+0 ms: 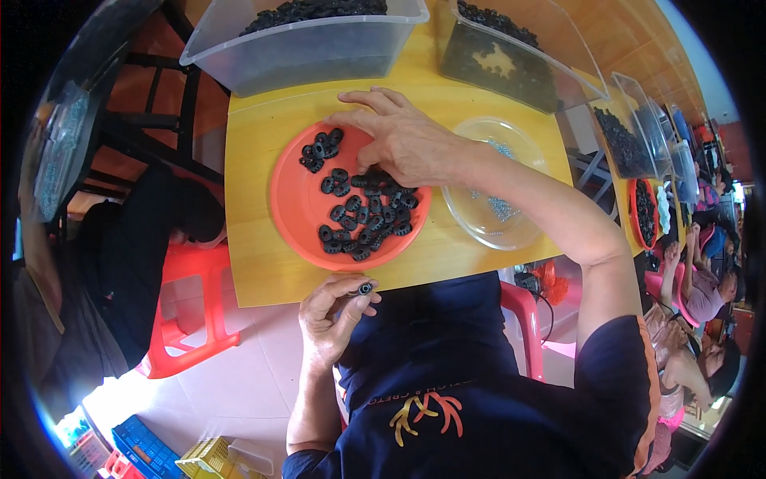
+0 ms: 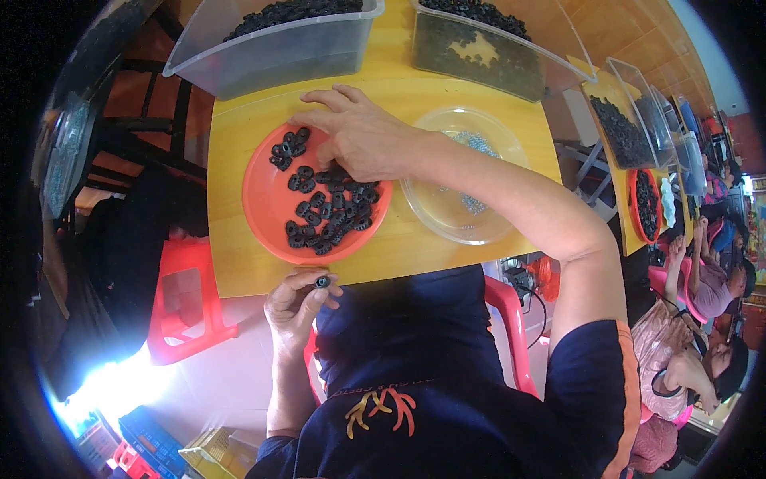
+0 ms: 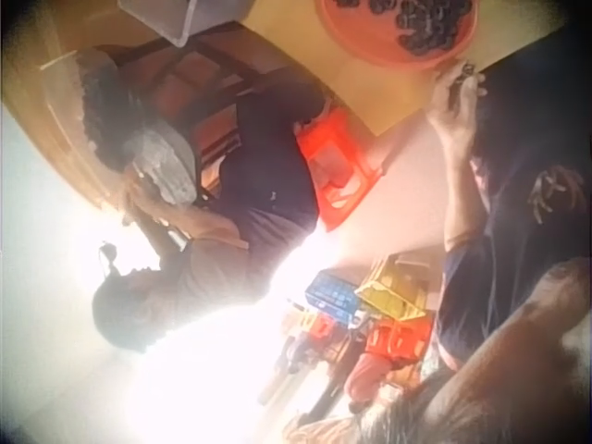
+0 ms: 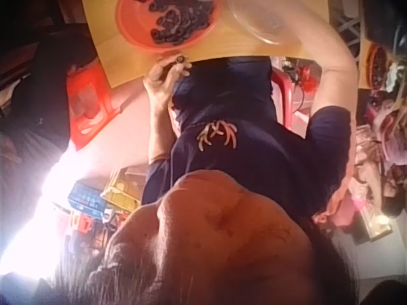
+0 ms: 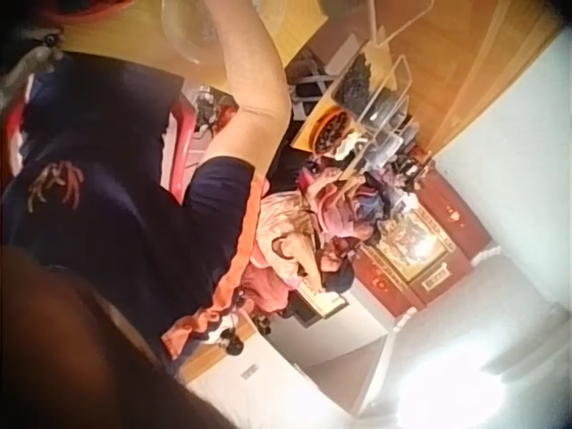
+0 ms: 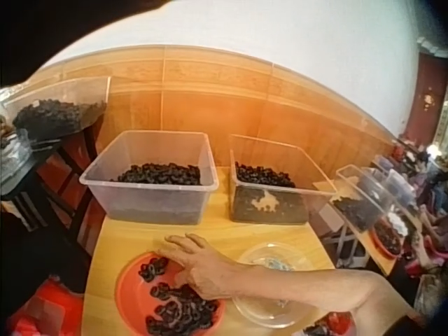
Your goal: The person assembles small black plastic components by manually inserting tiny beads into them.
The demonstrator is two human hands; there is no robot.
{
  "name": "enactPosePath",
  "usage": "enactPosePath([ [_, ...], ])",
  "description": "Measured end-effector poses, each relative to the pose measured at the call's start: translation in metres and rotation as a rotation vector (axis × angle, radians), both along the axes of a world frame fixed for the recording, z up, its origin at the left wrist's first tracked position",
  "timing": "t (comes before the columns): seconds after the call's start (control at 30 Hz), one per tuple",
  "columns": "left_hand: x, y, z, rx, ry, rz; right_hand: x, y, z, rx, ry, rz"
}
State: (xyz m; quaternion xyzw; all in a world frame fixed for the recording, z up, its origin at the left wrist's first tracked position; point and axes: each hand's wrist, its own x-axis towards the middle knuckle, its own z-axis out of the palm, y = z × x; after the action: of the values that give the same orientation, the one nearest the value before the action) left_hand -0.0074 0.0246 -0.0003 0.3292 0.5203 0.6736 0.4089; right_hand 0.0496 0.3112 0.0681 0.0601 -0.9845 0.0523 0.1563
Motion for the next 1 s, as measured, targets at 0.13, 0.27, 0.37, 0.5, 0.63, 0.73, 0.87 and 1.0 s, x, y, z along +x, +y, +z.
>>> enactPosePath([
  [0.13,-0.003,-0.001,0.000,0.002,0.007,-0.034,-0.003,-0.004,-0.001,-0.045,0.002,-0.032],
  [0.27,-0.003,-0.001,0.002,0.000,-0.001,-0.041,-0.023,-0.010,-0.007,0.027,0.090,-0.039],
  [0.37,-0.004,-0.002,0.000,0.003,0.006,-0.043,-0.028,-0.009,-0.008,0.122,0.113,0.008],
  [0.5,-0.005,-0.006,-0.001,-0.003,-0.004,-0.043,-0.015,-0.007,-0.011,0.143,0.067,0.005],
  [0.63,-0.008,-0.008,-0.002,0.000,0.018,-0.060,-0.005,-0.008,-0.005,0.111,-0.053,0.017],
  [0.73,-0.008,-0.008,-0.002,-0.006,0.016,-0.059,-0.013,-0.014,-0.004,0.000,0.033,0.012],
  [0.87,-0.008,-0.008,-0.003,0.008,0.020,-0.059,-0.036,-0.030,-0.005,-0.082,0.073,-0.077],
  [1.0,-0.007,-0.009,-0.003,0.007,-0.002,-0.054,-0.053,-0.043,-0.016,-0.023,0.071,-0.158],
])
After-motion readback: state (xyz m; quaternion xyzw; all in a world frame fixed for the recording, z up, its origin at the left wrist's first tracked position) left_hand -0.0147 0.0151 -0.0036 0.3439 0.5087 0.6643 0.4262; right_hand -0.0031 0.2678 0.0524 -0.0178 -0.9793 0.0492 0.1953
